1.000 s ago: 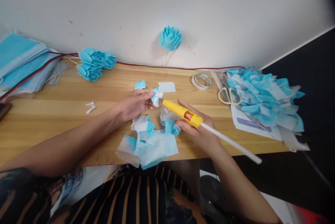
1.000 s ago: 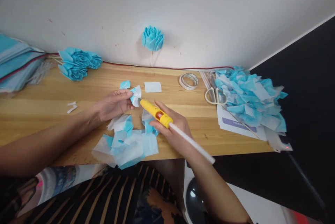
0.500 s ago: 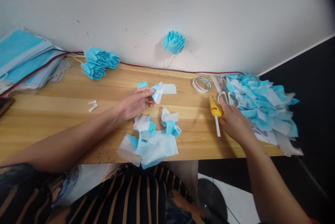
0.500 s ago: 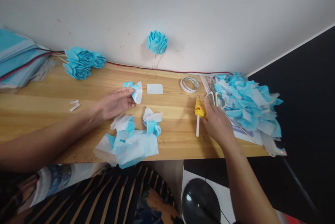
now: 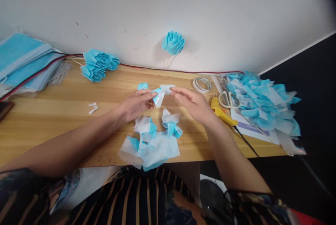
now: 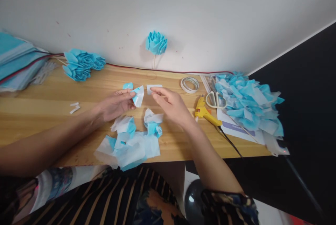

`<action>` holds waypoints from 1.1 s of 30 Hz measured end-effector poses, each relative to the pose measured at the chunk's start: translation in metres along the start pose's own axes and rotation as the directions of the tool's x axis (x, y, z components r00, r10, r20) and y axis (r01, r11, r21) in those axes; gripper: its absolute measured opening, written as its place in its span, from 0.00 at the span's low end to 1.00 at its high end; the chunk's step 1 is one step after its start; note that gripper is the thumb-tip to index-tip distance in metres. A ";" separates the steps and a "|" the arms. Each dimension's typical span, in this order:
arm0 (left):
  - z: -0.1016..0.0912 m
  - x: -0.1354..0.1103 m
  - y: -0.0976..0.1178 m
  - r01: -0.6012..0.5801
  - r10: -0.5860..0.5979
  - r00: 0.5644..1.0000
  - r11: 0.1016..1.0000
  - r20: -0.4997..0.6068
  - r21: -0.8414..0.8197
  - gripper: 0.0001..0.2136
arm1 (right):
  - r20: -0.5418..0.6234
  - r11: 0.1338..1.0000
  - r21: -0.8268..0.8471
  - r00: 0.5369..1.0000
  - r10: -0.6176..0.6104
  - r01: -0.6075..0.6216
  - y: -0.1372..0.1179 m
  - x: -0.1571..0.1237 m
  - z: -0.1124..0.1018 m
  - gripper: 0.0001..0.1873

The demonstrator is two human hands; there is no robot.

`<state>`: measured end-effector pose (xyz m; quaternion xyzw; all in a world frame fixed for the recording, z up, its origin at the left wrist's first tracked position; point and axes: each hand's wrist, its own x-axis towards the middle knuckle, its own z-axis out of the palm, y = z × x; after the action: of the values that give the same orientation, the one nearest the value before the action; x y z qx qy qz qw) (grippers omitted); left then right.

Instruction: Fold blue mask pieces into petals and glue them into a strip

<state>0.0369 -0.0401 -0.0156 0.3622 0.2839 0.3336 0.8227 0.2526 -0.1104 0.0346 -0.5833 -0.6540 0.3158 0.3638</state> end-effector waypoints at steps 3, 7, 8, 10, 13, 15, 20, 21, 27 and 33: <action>-0.002 0.001 0.000 -0.014 0.014 1.000 1.000 0.023 -0.002 0.14 | 0.009 0.993 0.116 1.000 -0.019 0.018 0.005 0.019 0.019 0.17; -0.003 0.002 -0.001 -0.005 0.004 0.999 1.000 0.039 0.008 0.14 | 0.010 0.983 0.183 1.000 -0.001 -0.001 0.007 0.031 0.025 0.16; -0.003 0.003 -0.001 -0.003 0.002 0.999 1.000 0.043 0.013 0.14 | 0.015 0.980 0.200 1.000 0.015 -0.017 0.006 0.033 0.026 0.16; -0.004 0.003 -0.001 -0.002 0.001 0.999 1.000 0.052 0.024 0.14 | 0.008 0.973 0.231 1.000 0.021 -0.022 0.006 0.035 0.026 0.17; -0.005 0.004 -0.002 -0.008 0.005 0.999 0.998 0.048 0.059 0.15 | -0.006 0.973 0.227 0.999 -0.040 0.040 0.008 0.036 0.025 0.19; -0.005 0.004 -0.003 -0.011 0.008 0.999 0.996 0.035 0.094 0.16 | 0.012 0.980 0.185 0.997 -0.082 0.078 0.008 0.036 0.024 0.21; -0.003 0.004 -0.005 -0.027 0.027 1.000 0.990 0.002 0.136 0.18 | 0.022 0.992 0.060 0.994 -0.109 0.107 0.006 0.039 0.025 0.13; -0.003 0.004 -0.005 -0.029 0.029 1.000 0.991 0.002 0.133 0.19 | 0.001 0.992 0.054 0.994 -0.112 0.112 0.007 0.040 0.026 0.11; -0.003 0.004 -0.001 -0.020 0.016 0.999 0.993 0.036 0.113 0.21 | -0.084 0.990 0.116 0.994 -0.075 0.084 0.015 0.041 0.028 0.09; -0.008 0.004 -0.002 0.001 -0.005 1.000 0.970 0.016 0.244 0.13 | -0.139 0.994 0.040 0.986 -0.097 0.103 0.011 0.034 0.030 0.08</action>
<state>0.0346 -0.0354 -0.0228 0.4628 0.3167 0.2919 0.7748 0.2306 -0.0749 0.0131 -0.5612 -0.6484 0.2717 0.4368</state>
